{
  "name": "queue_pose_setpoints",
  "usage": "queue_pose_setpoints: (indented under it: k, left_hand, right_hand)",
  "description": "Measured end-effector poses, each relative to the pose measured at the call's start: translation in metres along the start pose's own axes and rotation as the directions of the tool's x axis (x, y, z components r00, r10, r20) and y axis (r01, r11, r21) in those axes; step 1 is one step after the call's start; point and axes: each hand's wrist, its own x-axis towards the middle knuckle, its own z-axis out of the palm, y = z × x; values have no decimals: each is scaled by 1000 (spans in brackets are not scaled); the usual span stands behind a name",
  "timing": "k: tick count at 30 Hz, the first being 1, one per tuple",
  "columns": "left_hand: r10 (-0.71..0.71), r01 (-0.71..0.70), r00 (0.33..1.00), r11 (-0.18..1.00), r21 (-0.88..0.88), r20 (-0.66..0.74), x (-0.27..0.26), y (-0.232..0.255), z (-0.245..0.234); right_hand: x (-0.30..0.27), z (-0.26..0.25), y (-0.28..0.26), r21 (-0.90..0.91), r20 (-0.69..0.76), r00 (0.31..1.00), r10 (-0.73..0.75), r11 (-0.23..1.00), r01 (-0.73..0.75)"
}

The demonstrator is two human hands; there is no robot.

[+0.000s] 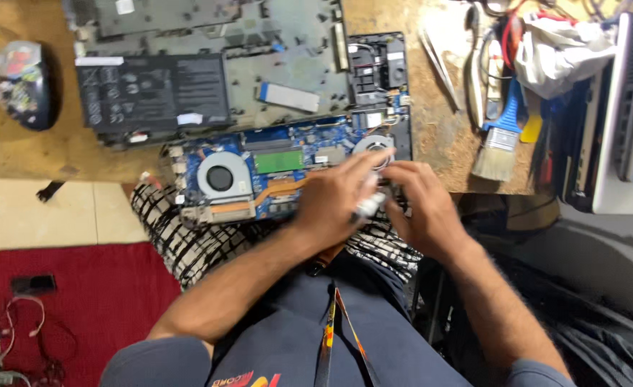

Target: The person works on a disassembled laptop motherboard, connecting ribbon cables and securing cooling fans with screws. They use a screwdriver to tighten screws on the fan mounts and handle the laptop casing and internal components.

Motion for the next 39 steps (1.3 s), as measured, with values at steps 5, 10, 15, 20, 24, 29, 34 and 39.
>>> queue_pose_setpoints:
  k: [5, 10, 15, 20, 24, 29, 34, 39]
  left_hand:
    - [-159, 160, 987, 962, -221, 22, 3, 14, 10]
    - [-115, 103, 993, 949, -298, -25, 7, 27, -26]
    - [23, -36, 998, 970, -239, -55, 22, 37, -112]
    - [159, 2, 933, 895, 445, -324, 92, -31, -173]
    - [-12, 207, 918, 868, 452, -396, 154, -123, -182]
    - [47, 133, 963, 775, 617, -266, 167, -195, -163]
    - [-599, 567, 718, 799, -202, -354, 157, -118, -176]
    - [151, 145, 943, 616, 775, -296, 184, -181, -144]
  right_hand:
    - [2, 22, -3, -331, -133, 978, -158, 938, 107]
    - [1, 12, 2, -115, -238, 971, 32, 991, -61]
    - [-1, 8, 18, 407, -266, 915, 302, 896, -178]
    - [12, 22, 16, 584, -277, 902, 331, 803, -115]
    - [38, 25, -6, 414, -329, 932, 153, 910, -3]
    - [33, 22, -6, 485, -326, 897, 300, 867, -114]
    - [31, 21, -3, 568, -304, 891, 339, 815, -117]
    - [38, 15, -6, 592, -310, 905, 292, 804, -57]
